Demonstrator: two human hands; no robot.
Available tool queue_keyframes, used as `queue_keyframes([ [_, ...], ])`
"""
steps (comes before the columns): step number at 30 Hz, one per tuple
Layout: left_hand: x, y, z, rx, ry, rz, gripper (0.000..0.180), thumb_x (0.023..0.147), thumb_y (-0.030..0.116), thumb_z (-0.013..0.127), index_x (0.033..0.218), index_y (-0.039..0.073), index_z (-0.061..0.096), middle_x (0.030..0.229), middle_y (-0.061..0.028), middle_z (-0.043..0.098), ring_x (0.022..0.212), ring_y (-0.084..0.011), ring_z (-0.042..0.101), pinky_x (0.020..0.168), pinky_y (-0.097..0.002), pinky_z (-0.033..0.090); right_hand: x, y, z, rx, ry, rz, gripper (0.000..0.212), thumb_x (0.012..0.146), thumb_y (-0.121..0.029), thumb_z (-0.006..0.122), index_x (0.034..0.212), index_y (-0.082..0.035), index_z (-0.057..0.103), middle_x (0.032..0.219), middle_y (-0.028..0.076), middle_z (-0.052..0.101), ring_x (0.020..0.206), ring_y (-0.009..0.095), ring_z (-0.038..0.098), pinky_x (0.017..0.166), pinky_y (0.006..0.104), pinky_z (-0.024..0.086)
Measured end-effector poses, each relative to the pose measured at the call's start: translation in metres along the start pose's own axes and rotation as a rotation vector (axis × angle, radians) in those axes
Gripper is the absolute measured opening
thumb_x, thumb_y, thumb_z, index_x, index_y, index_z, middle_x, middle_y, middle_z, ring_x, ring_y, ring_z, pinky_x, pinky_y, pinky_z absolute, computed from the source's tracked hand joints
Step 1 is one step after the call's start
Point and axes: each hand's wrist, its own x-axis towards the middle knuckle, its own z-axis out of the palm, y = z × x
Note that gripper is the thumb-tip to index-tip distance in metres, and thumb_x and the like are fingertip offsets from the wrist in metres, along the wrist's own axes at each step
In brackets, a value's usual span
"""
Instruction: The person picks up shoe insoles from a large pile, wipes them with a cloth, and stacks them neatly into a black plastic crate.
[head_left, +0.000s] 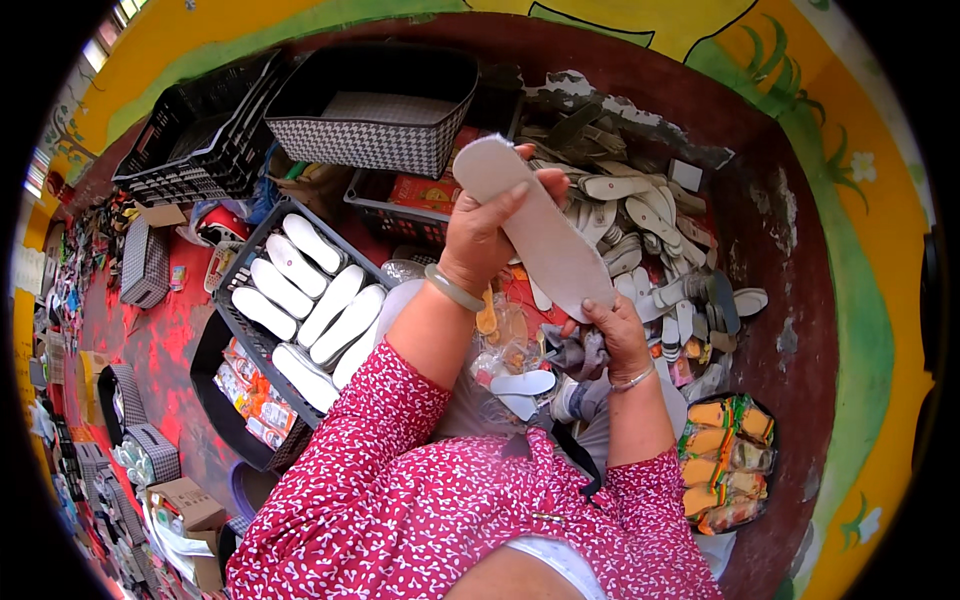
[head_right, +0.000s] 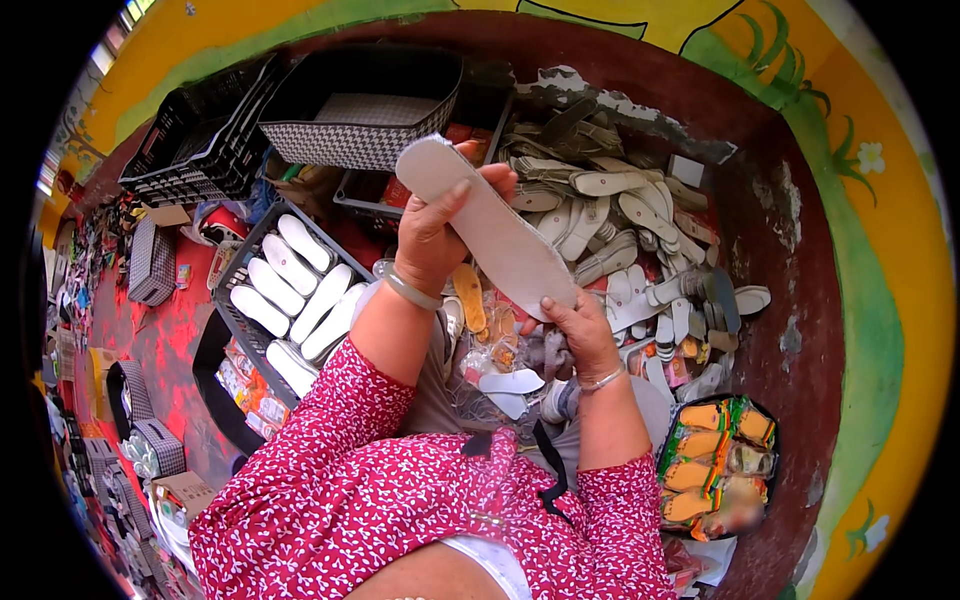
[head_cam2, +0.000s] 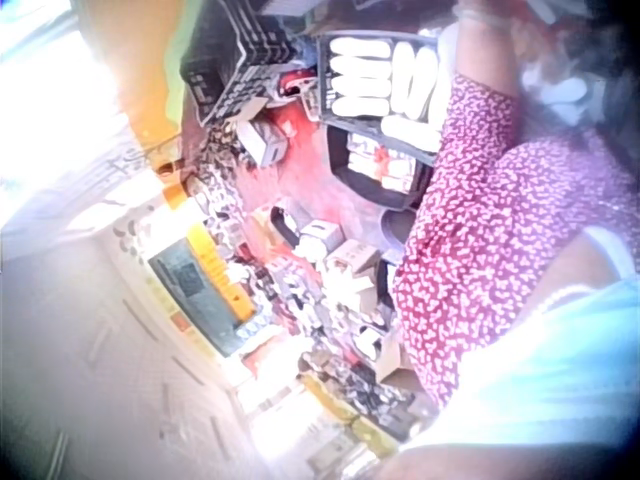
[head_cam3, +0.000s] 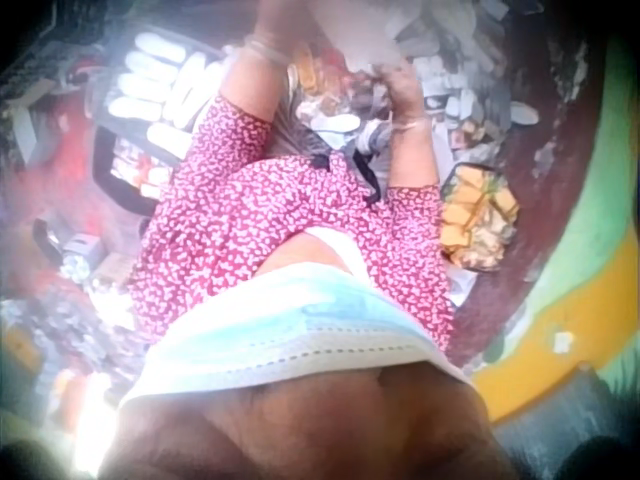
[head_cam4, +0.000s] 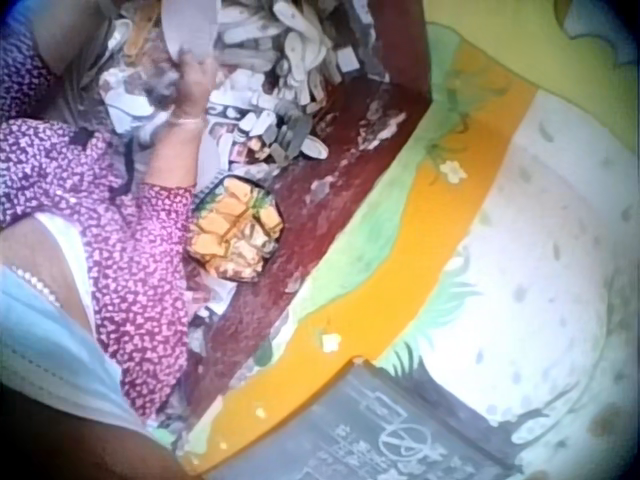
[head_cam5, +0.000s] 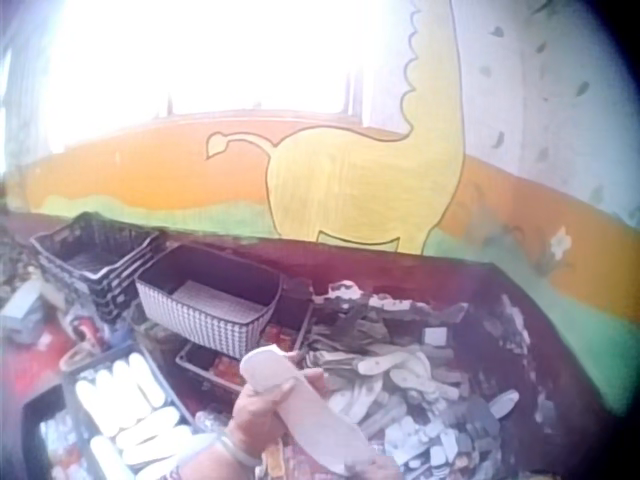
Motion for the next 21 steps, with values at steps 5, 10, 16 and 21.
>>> queue_keyframes([
  [5,0.008,0.007,-0.012,-0.061,0.174,0.022,0.037,0.083,0.004,0.057,0.119,0.003,0.05,0.113,-0.0192,0.057,0.106,-0.031,0.056,0.094,-0.0432,0.043,-0.003,-0.002,-0.029,0.039,0.226,-0.198,0.016,0.083,-0.014,0.059,0.093,-0.002,0.057,0.064,0.005,0.059,0.051,0.012,0.055,0.049,0.0221,0.045],
  [10,0.009,-0.01,-0.016,0.257,0.152,-0.27,0.036,0.082,0.003,0.059,0.117,0.0,0.052,0.103,-0.012,0.06,0.095,-0.0225,0.06,0.086,-0.0368,0.05,-0.005,-0.018,-0.049,0.242,0.567,-0.396,0.015,0.083,-0.021,0.063,0.079,-0.009,0.055,0.054,0.0,0.048,0.04,0.009,0.045,0.037,0.0226,0.036],
  [16,0.003,-0.016,-0.002,0.358,0.09,-0.525,0.035,0.076,0.001,0.064,0.109,0.0,0.054,0.095,-0.0093,0.061,0.081,-0.0151,0.061,0.07,-0.026,0.052,-0.014,-0.028,-0.087,0.251,0.637,-0.421,0.021,0.081,-0.026,0.067,0.073,-0.011,0.054,0.055,-0.003,0.048,0.043,0.007,0.043,0.04,0.0209,0.033],
  [21,0.001,-0.023,0.0,0.278,0.038,-0.487,0.034,0.075,0.001,0.066,0.108,0.001,0.055,0.094,-0.0081,0.061,0.08,-0.0148,0.062,0.069,-0.0258,0.052,-0.014,-0.019,-0.088,0.14,0.575,-0.431,0.019,0.08,-0.024,0.069,0.083,-0.009,0.057,0.064,-0.002,0.054,0.047,0.008,0.046,0.041,0.0218,0.035],
])
